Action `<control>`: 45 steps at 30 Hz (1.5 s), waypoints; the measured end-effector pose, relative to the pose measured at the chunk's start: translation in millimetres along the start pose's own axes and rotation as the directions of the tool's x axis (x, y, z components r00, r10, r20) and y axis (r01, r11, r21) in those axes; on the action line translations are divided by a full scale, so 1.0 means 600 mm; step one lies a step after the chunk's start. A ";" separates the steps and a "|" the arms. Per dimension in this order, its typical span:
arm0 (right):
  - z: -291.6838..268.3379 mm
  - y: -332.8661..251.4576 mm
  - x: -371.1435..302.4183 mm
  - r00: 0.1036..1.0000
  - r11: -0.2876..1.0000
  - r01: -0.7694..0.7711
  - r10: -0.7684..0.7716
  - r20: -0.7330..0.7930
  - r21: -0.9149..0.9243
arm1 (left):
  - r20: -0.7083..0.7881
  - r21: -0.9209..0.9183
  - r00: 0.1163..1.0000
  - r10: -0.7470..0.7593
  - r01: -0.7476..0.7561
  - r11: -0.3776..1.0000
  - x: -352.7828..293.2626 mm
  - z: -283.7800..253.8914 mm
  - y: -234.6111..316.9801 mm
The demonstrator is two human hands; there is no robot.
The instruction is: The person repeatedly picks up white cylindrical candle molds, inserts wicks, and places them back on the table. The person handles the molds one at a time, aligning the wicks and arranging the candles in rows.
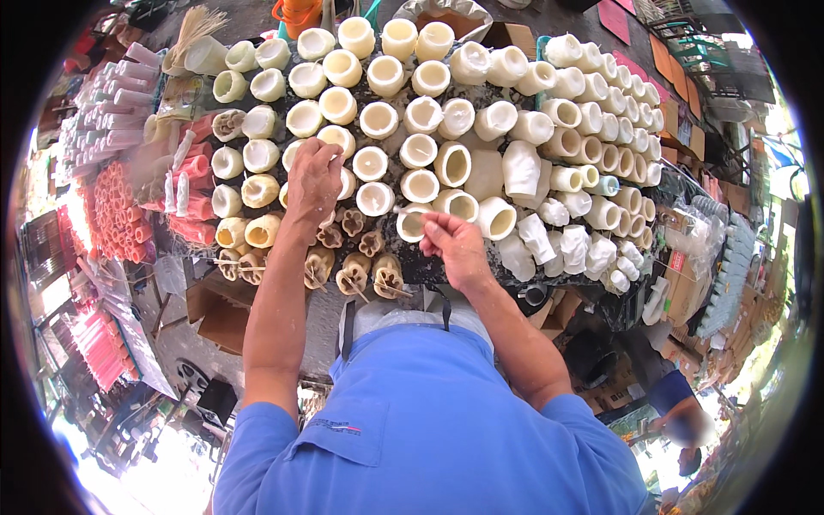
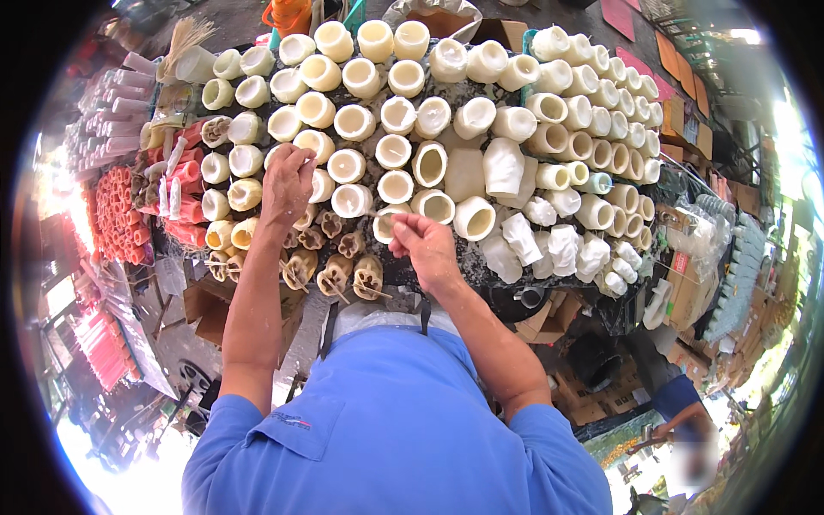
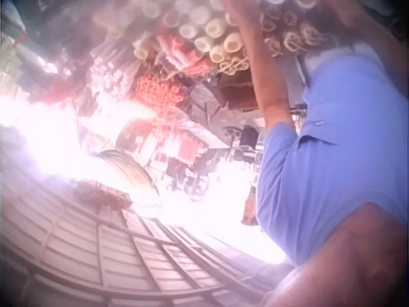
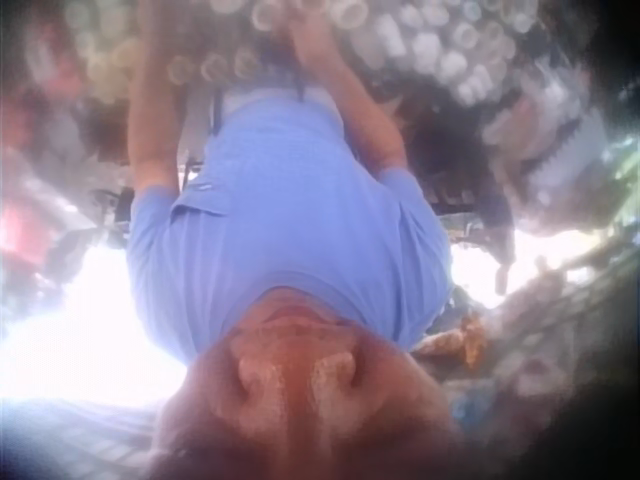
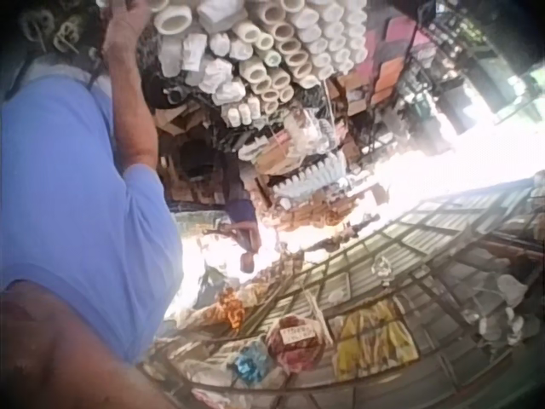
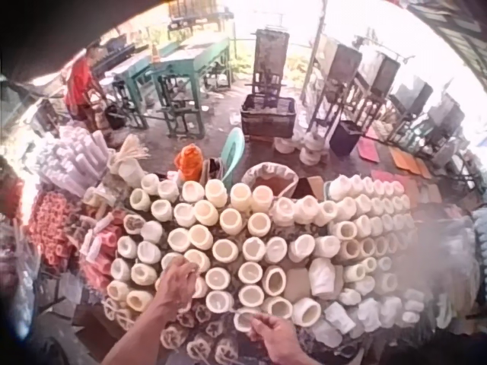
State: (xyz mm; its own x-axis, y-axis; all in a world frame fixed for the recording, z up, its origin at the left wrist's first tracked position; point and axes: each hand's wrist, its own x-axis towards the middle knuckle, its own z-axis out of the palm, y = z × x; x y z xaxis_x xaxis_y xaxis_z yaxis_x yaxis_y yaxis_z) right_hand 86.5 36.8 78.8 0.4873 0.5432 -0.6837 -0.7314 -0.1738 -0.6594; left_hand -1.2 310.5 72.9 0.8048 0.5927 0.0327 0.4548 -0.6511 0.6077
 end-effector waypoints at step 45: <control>0.078 -0.158 0.255 0.997 0.993 -0.047 0.040 -0.068 -0.109 | 0.039 0.088 0.962 0.271 -0.274 0.958 0.100 0.070 -0.001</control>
State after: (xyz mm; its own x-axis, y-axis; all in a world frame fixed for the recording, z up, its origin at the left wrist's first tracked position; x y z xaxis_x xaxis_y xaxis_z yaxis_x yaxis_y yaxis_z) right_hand 208.5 174.9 51.3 0.4890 0.4786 -0.7293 -0.6974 -0.2878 -0.6564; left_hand 62.6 326.5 41.4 0.9123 0.3749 0.1649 0.2490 -0.8274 0.5034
